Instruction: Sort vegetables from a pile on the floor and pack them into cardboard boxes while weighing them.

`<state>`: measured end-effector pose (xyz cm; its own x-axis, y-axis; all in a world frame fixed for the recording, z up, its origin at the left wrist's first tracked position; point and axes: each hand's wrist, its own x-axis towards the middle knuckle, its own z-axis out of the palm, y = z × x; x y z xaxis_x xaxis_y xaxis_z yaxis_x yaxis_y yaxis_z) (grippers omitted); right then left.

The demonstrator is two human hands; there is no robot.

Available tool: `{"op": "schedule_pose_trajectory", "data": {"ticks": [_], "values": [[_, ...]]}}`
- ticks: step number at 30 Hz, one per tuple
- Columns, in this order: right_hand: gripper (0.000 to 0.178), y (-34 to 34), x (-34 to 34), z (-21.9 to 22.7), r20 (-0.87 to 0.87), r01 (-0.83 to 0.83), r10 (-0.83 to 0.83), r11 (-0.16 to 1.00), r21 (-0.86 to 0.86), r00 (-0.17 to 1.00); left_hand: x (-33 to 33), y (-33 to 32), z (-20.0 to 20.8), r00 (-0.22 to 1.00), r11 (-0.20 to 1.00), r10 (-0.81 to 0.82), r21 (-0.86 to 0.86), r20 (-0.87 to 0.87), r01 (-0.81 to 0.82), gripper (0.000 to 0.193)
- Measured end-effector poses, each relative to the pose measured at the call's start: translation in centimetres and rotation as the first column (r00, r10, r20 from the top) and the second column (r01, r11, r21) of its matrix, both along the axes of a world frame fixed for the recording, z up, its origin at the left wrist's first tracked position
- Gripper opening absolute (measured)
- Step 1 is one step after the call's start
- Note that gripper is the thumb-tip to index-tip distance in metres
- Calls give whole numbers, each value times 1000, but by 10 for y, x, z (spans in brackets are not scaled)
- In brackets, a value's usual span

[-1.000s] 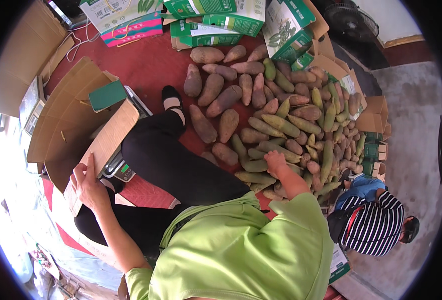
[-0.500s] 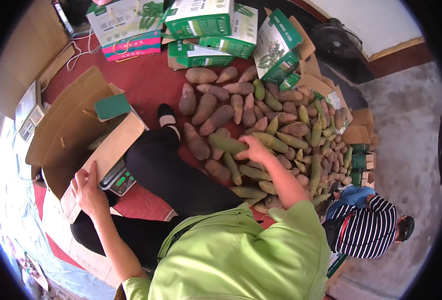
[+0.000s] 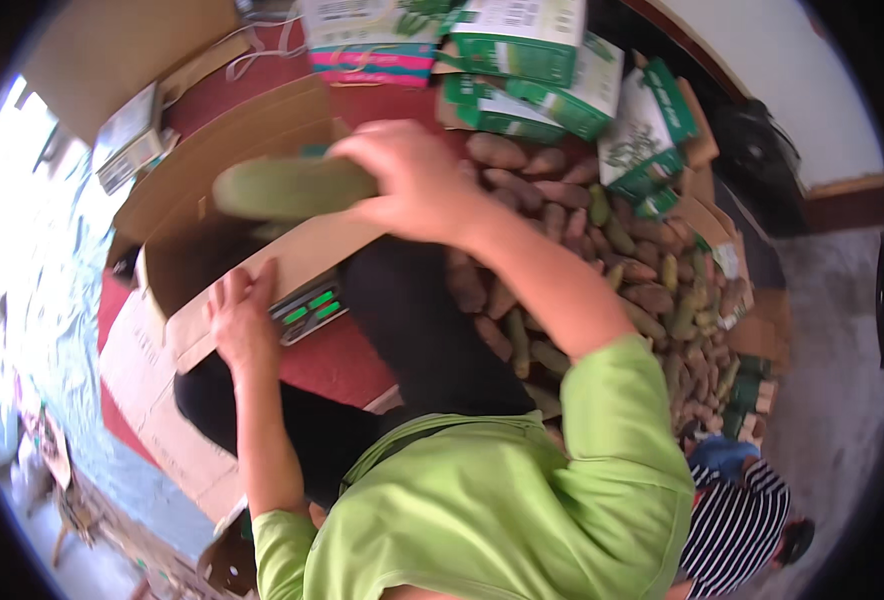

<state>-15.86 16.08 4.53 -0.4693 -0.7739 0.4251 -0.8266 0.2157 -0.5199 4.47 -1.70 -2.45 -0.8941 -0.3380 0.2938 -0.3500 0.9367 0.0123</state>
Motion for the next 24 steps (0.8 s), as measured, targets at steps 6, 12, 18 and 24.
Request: {"op": "schedule_pose_trajectory", "data": {"ticks": [6, 12, 18, 24], "values": [[49, -119, 42, -23, -140, 59, -29, 975, 216, 990, 1, 1, 6, 996, 1000, 19, 8, 92, -19, 53], [48, -112, 43, -31, 54, 144, -145, 989, 19, 988, -6, 14, 10, 996, 1000, 11, 6, 85, -12, 55], [28, -11, 17, -46, 174, 291, -237, 848, -444, 956, -5, 10, 5, 998, 1000, -9, -11, 57, 9, 56], [24, 120, 6, -149, 252, 672, -628, 725, -155, 736, -3, 9, -1, 998, 999, 17, -42, 55, -14, 61]]}}
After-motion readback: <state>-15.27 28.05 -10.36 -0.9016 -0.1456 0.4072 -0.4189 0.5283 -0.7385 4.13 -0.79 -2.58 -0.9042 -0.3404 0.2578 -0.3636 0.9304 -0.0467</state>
